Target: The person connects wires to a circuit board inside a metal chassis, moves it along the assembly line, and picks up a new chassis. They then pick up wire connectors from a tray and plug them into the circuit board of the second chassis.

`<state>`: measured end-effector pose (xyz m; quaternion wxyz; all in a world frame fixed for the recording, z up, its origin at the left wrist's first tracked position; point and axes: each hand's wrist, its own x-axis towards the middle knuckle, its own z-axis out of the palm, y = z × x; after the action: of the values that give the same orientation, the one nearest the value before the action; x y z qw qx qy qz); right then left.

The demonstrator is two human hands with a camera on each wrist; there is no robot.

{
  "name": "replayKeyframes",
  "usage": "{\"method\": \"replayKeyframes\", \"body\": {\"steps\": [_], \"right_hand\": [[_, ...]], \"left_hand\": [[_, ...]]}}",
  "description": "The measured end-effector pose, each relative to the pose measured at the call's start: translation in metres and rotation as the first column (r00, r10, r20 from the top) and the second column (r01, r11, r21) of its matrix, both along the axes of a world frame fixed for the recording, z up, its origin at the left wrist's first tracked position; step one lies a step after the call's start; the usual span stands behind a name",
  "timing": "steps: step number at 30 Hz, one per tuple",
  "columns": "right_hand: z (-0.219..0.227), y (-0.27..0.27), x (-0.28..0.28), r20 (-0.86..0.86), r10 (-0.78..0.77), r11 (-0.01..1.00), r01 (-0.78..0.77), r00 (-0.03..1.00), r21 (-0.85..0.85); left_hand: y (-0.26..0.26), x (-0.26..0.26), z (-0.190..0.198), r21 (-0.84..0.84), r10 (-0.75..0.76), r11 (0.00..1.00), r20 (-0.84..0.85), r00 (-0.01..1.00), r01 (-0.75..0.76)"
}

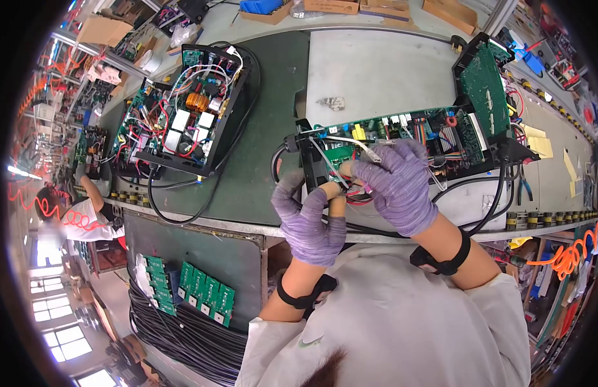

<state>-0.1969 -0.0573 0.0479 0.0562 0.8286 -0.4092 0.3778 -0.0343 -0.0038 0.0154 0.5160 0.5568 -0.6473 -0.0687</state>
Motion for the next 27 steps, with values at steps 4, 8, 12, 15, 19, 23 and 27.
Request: {"method": "replayKeyframes", "body": {"steps": [4,8,12,15,19,23,27], "right_hand": [[-0.004,0.001,0.008,-0.019,-0.049,0.996,0.047,0.999,-0.082],[-0.002,0.006,0.006,0.021,-0.036,0.999,0.036,0.999,0.025],[-0.007,0.002,-0.007,0.039,0.035,0.998,-0.037,0.999,0.051],[0.000,-0.002,-0.010,-0.013,0.061,0.989,-0.059,0.998,0.132],[-0.004,-0.011,-0.011,0.013,0.067,0.979,-0.068,0.998,0.194],[0.002,-0.016,-0.004,-0.045,0.024,0.978,-0.014,0.999,0.210],[0.024,-0.015,0.004,-0.226,0.021,0.966,0.038,0.974,0.254]], "left_hand": [[-0.005,0.006,0.018,-0.011,0.032,0.999,0.131,0.991,-0.031],[-0.004,0.007,0.028,0.036,0.026,0.999,0.217,0.976,-0.034],[-0.004,0.005,0.035,0.071,0.038,0.996,0.274,0.961,-0.060],[-0.006,0.001,0.039,0.119,0.084,0.985,0.281,0.956,-0.121],[-0.012,0.005,0.044,0.150,0.043,0.984,0.302,0.952,-0.092],[-0.015,0.005,0.052,0.166,0.026,0.982,0.342,0.939,-0.087],[-0.020,0.011,0.057,0.178,-0.036,0.983,0.453,0.891,-0.051]]}}
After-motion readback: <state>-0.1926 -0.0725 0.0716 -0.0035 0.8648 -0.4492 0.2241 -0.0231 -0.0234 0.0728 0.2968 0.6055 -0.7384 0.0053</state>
